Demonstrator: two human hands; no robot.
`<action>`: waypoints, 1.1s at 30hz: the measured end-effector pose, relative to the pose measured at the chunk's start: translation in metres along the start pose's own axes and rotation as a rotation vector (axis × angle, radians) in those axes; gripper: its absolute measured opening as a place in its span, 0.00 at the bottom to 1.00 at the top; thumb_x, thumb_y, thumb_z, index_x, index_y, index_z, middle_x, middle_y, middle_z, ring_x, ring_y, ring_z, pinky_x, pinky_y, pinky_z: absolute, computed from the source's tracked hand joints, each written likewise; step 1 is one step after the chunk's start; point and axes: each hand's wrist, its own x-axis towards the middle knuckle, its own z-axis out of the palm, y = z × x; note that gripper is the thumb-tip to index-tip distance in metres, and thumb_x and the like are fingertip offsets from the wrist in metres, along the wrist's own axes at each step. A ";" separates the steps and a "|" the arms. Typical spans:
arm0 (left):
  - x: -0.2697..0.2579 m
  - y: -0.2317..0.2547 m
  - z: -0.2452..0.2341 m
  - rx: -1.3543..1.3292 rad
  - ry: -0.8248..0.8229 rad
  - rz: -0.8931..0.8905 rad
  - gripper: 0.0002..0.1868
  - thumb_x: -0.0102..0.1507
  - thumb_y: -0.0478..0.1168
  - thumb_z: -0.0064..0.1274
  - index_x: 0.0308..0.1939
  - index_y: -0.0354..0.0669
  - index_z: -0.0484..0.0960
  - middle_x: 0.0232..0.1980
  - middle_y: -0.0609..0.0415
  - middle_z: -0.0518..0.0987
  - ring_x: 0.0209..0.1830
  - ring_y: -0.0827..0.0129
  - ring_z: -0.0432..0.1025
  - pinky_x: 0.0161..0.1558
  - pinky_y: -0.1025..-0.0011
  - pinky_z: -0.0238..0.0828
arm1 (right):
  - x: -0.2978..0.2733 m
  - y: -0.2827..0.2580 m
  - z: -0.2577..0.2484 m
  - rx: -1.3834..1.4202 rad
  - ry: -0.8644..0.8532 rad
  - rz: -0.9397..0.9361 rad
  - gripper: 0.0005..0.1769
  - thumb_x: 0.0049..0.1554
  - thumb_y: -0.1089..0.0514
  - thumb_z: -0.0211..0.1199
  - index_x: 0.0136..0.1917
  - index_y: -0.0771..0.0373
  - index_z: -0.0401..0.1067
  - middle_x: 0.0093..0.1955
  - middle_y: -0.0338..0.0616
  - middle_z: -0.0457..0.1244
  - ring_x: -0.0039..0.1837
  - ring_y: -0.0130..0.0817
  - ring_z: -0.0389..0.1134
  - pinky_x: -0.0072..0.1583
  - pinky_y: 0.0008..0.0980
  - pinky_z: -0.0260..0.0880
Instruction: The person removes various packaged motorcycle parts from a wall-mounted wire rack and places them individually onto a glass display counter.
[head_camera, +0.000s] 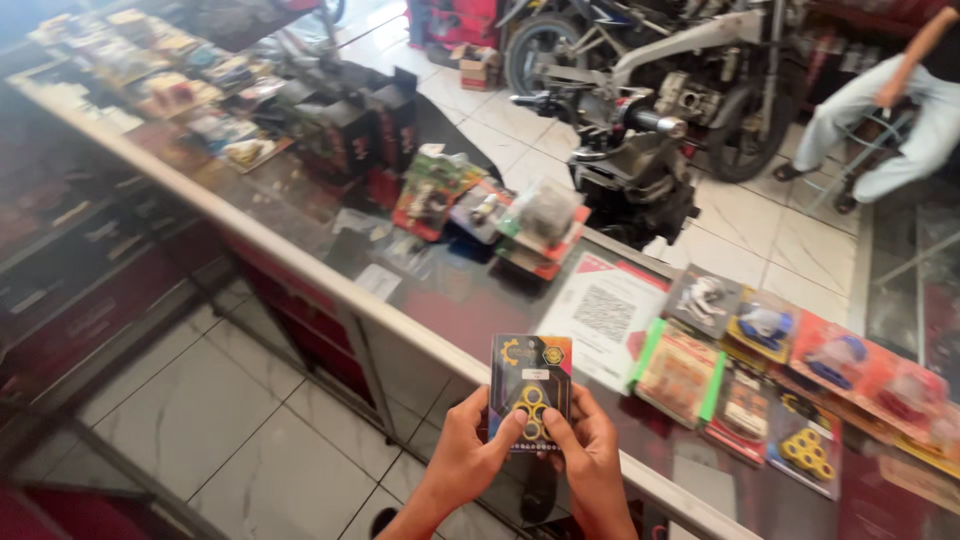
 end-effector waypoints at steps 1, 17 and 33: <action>-0.001 0.001 -0.008 -0.020 0.011 -0.008 0.11 0.65 0.38 0.56 0.47 0.35 0.81 0.30 0.62 0.79 0.25 0.84 0.68 0.26 0.80 0.64 | 0.002 -0.001 0.009 -0.019 -0.018 -0.007 0.20 0.59 0.60 0.60 0.65 0.63 0.69 0.45 0.37 0.70 0.37 0.18 0.64 0.33 0.21 0.57; 0.009 0.022 -0.207 -0.064 0.147 0.082 0.08 0.64 0.39 0.56 0.41 0.37 0.79 0.30 0.59 0.81 0.25 0.82 0.72 0.25 0.79 0.68 | 0.042 0.047 0.211 -0.059 -0.130 -0.036 0.19 0.58 0.61 0.61 0.63 0.65 0.70 0.44 0.39 0.69 0.34 0.20 0.63 0.32 0.22 0.56; 0.038 0.029 -0.381 -0.049 0.348 0.014 0.24 0.64 0.40 0.55 0.64 0.37 0.76 0.38 0.55 0.82 0.30 0.81 0.70 0.29 0.77 0.68 | 0.092 0.083 0.381 -0.007 -0.307 -0.069 0.63 0.47 0.75 0.63 0.85 0.47 0.33 0.58 0.50 0.67 0.52 0.27 0.72 0.48 0.25 0.75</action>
